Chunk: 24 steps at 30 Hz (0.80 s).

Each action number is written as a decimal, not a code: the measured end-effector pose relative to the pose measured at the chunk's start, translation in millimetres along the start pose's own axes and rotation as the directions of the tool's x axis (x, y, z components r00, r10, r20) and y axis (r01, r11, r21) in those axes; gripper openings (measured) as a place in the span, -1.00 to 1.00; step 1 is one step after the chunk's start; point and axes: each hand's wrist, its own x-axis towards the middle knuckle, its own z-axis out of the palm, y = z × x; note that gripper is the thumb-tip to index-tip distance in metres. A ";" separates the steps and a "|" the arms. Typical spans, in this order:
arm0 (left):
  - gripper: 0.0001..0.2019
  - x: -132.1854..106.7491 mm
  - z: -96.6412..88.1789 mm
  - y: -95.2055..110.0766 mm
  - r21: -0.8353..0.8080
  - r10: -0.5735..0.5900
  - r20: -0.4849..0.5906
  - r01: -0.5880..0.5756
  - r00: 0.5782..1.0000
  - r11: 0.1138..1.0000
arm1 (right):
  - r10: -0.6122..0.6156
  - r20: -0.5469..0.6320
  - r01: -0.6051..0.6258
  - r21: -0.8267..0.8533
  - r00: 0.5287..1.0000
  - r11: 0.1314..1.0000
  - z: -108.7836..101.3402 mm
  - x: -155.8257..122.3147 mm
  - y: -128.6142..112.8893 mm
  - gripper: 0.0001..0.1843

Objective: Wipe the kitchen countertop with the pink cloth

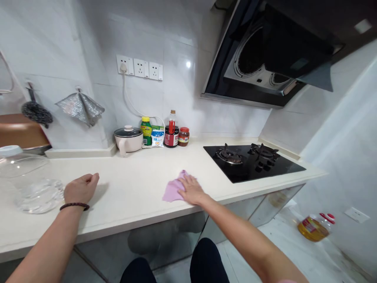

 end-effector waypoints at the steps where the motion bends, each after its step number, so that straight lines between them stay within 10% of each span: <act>1: -0.66 0.4 -0.1 1.2 0.009 0.006 0.001 -0.006 1.000 1.000 | -0.056 0.013 0.055 0.026 0.998 0.998 4.9 9.7 -22.5 -0.19; 6: -0.70 -8.0 -0.1 18.6 0.079 0.056 0.019 -0.057 0.998 0.995 | -0.199 0.066 0.191 0.117 0.978 0.975 21.4 35.2 -97.5 -0.21; 11: -0.59 -42.0 12.5 38.2 0.055 0.211 0.118 -0.218 0.970 0.974 | -0.251 0.040 0.241 0.179 0.967 0.954 20.2 21.7 -83.2 -0.32; 18: -0.59 -80.3 15.1 34.2 0.029 0.297 -0.069 -0.295 0.952 0.955 | -0.224 -0.132 0.244 0.159 0.966 0.957 -0.5 -62.6 22.8 -0.46; 24: -0.65 -77.7 15.5 22.7 -0.064 0.054 -0.015 -0.055 0.998 0.996 | 0.082 -0.468 -0.068 0.046 0.880 0.997 -11.9 -156.6 197.5 -0.47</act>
